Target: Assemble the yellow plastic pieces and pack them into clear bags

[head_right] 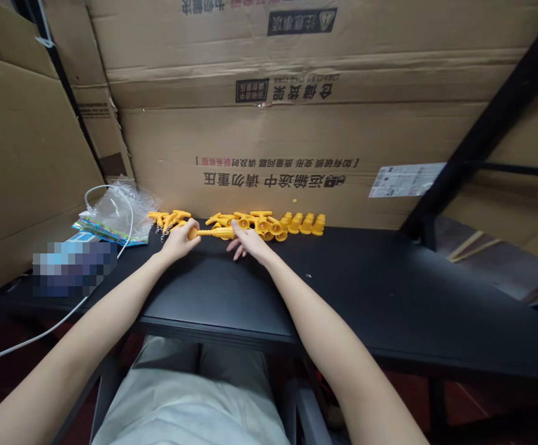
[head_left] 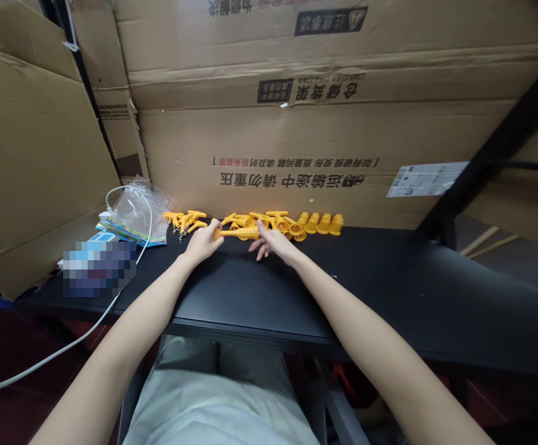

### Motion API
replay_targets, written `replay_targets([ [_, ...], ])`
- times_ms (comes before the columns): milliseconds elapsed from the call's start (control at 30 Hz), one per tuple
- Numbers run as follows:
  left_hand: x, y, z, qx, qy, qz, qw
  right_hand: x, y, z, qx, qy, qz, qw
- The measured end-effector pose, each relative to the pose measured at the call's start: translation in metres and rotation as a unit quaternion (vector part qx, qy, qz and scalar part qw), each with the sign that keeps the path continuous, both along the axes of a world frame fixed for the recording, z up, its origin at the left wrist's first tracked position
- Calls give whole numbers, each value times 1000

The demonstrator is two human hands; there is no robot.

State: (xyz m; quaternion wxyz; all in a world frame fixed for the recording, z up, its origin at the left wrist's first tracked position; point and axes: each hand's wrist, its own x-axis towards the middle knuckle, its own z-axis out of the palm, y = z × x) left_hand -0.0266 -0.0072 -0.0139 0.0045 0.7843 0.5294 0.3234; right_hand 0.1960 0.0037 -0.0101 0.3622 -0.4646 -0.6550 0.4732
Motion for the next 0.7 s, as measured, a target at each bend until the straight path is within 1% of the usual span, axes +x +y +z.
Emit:
replay_targets([
  [133,-2,2,-1,7,-5,3,1000,7,0,2,70,15,49,996],
  [200,-2,2,-1,8,-3,1,1000,10,-1,2,88,13,61,994],
  [333,-1,0,1,12,-2,0,1000,10,-1,2,83,8,75,994],
  [533,0,1,0,16,-13,1,1000,6,2,-1,35,-22,32,999],
  [600,-1,2,-1,18,-17,5,1000,8,3,-1,48,-13,27,998],
  [700,-2,5,-2,18,-27,3,999,12,3,-1,86,29,53,994],
])
